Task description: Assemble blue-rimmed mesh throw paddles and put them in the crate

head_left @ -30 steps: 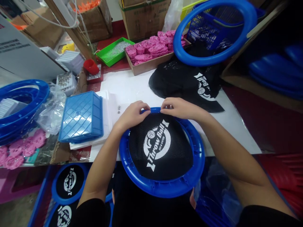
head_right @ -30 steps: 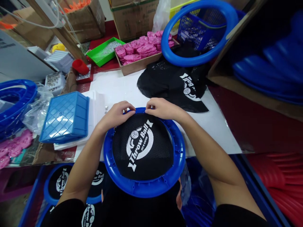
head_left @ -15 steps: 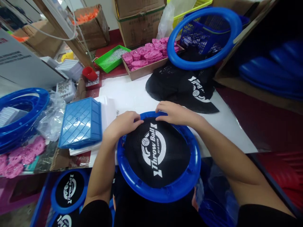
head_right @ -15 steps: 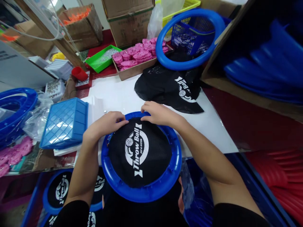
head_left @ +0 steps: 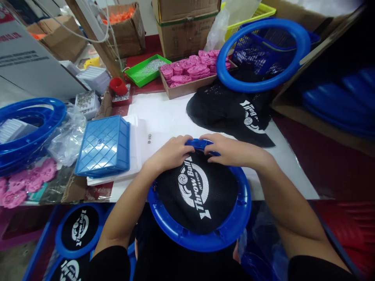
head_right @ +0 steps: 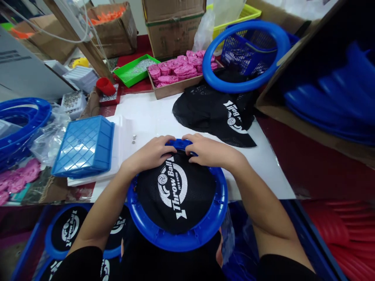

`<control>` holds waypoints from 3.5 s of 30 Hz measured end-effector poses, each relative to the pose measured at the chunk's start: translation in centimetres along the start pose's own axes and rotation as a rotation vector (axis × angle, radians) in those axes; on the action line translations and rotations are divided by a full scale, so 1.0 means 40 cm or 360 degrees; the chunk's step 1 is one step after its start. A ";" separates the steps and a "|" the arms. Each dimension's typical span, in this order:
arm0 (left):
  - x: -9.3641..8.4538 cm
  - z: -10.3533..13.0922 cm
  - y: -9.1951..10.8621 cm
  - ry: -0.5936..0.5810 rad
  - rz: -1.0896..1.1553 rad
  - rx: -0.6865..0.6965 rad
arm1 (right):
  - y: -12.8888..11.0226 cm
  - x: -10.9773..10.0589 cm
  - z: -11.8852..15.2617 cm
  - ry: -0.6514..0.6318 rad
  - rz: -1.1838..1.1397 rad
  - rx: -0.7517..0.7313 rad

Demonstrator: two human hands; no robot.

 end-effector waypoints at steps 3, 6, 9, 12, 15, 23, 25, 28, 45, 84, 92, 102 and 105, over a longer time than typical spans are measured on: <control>0.000 0.010 0.003 -0.0021 -0.0120 -0.0127 | -0.011 0.015 -0.013 0.0127 0.0211 -0.0067; -0.019 0.029 0.006 -0.0115 -0.0177 -0.0279 | -0.016 0.027 -0.030 0.0213 0.0317 -0.0160; -0.036 0.047 0.011 -0.0257 -0.0126 -0.0434 | -0.016 0.045 -0.044 0.0253 0.0261 -0.0198; -0.041 0.055 0.019 -0.0306 -0.0092 -0.0510 | -0.018 0.068 -0.057 0.0289 0.0185 -0.0198; -0.038 0.053 0.026 -0.0299 -0.0123 -0.0521 | -0.022 0.079 -0.062 0.0327 0.0126 -0.0237; -0.044 0.048 -0.020 -0.0244 0.0244 -0.0473 | 0.001 0.052 -0.054 0.0216 -0.0037 -0.0172; -0.044 0.049 -0.042 -0.0221 0.0367 -0.0467 | -0.001 0.049 -0.054 0.0191 -0.0091 -0.0144; -0.044 0.052 -0.066 -0.0196 0.0558 -0.0515 | -0.009 0.042 -0.055 0.0194 -0.0220 -0.0062; -0.048 0.042 -0.102 -0.0112 0.0786 -0.0736 | 0.000 0.047 -0.083 0.0580 -0.0471 0.0064; -0.025 0.021 -0.098 -0.0029 0.0577 -0.0587 | 0.027 0.060 -0.102 0.0707 -0.0677 0.0379; -0.048 0.033 -0.103 -0.0022 0.0509 -0.0252 | 0.037 0.059 -0.103 0.0681 -0.0695 0.0389; -0.056 0.039 -0.083 -0.0122 0.0417 -0.0230 | 0.041 0.047 -0.103 0.0578 -0.0731 0.0433; -0.055 0.037 -0.079 -0.0133 0.0421 -0.0248 | 0.038 0.046 -0.104 0.0576 -0.0736 0.0457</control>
Point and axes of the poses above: each hand's wrist, its own z-axis away from the middle knuckle, its own x-axis out of the palm, y = z × x, the point moved 2 cm from there along -z, towards the middle knuckle, and after that the axes turned 3 degrees about y, right-handed, at the moved point
